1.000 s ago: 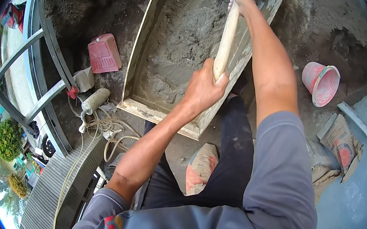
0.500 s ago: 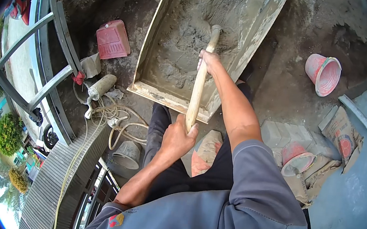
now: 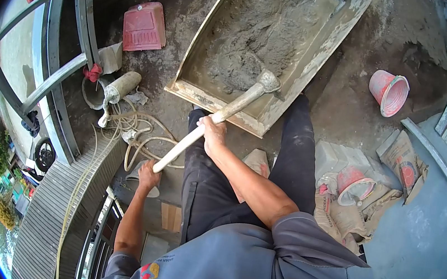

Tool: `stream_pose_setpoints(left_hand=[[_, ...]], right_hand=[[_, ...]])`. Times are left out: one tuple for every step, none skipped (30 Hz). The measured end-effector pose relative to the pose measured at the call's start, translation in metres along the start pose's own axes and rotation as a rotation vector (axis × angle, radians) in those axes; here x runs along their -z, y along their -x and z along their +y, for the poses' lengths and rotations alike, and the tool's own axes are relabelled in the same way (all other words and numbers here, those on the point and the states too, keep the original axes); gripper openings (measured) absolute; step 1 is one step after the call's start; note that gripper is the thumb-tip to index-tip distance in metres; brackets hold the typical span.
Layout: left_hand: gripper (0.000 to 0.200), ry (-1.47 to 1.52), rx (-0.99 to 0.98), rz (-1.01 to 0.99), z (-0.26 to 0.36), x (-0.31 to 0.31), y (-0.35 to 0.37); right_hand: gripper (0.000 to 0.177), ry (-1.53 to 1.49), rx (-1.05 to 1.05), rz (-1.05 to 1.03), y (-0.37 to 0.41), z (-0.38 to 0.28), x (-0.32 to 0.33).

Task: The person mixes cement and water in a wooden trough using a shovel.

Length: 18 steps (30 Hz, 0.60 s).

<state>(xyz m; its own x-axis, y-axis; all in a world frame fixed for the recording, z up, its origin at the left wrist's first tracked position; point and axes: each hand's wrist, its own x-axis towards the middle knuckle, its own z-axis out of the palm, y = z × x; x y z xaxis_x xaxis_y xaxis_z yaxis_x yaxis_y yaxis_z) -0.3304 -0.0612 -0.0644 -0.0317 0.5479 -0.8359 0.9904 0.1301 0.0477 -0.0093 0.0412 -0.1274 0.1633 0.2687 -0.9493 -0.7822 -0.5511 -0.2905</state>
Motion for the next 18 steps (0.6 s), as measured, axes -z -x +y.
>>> stream_pose_setpoints(left_hand=[[0.047,0.000,0.032,-0.003,-0.007,-0.004,-0.011],[0.041,-0.001,0.054,0.008,-0.012,-0.008,-0.016],[0.040,-0.039,0.018,-0.023,-0.011,-0.006,-0.016],[0.038,-0.075,-0.016,-0.053,-0.010,-0.003,-0.014],[0.036,-0.115,-0.050,-0.077,-0.007,0.001,-0.015],[0.032,-0.059,-0.141,-0.051,-0.003,0.003,-0.010],[0.030,-0.012,-0.205,-0.054,0.012,0.008,-0.007],[0.028,0.083,-0.271,-0.068,0.038,0.014,-0.011],[0.027,0.179,-0.342,-0.086,0.070,0.021,-0.012],[0.026,0.219,-0.297,-0.101,0.111,0.032,-0.003],[0.025,0.260,-0.253,-0.112,0.152,0.043,0.004],[0.025,0.262,-0.261,-0.118,0.178,0.047,0.011],[0.026,0.267,-0.259,-0.128,0.198,0.046,0.025],[0.026,0.306,-0.249,-0.132,0.216,0.045,0.037],[0.025,0.343,-0.249,-0.133,0.237,0.046,0.042],[0.024,0.414,-0.307,-0.100,0.262,0.048,0.043],[0.027,0.445,-0.333,-0.098,0.294,0.052,0.040],[0.030,0.508,-0.390,-0.051,0.325,0.050,0.032]], right_hand=[[0.015,-0.006,0.001,-0.009,0.000,0.009,-0.002],[0.017,-0.034,0.009,-0.011,0.002,0.017,-0.004],[0.016,-0.041,0.001,-0.003,-0.001,0.020,-0.005],[0.015,-0.046,-0.005,0.003,-0.004,0.020,-0.004],[0.015,-0.055,-0.011,0.003,-0.009,0.019,-0.005],[0.009,0.007,-0.026,-0.024,-0.021,0.009,-0.002],[0.007,0.092,-0.019,-0.046,-0.047,0.003,0.006],[0.010,0.030,-0.041,-0.031,-0.085,-0.002,0.016],[0.012,-0.033,-0.061,-0.012,-0.113,-0.012,0.025],[0.014,0.045,-0.068,0.078,-0.124,-0.030,0.028],[0.016,0.122,-0.071,0.164,-0.131,-0.051,0.030],[0.017,0.126,-0.091,0.163,-0.127,-0.072,0.037],[0.016,0.178,-0.051,0.163,-0.121,-0.089,0.045],[0.016,0.187,-0.027,0.135,-0.106,-0.111,0.053],[0.016,0.191,0.007,0.109,-0.091,-0.142,0.055],[0.015,0.201,0.064,0.105,-0.086,-0.175,0.059],[0.015,0.213,0.116,0.098,-0.082,-0.207,0.064],[0.014,0.210,0.163,0.082,-0.085,-0.247,0.067]])
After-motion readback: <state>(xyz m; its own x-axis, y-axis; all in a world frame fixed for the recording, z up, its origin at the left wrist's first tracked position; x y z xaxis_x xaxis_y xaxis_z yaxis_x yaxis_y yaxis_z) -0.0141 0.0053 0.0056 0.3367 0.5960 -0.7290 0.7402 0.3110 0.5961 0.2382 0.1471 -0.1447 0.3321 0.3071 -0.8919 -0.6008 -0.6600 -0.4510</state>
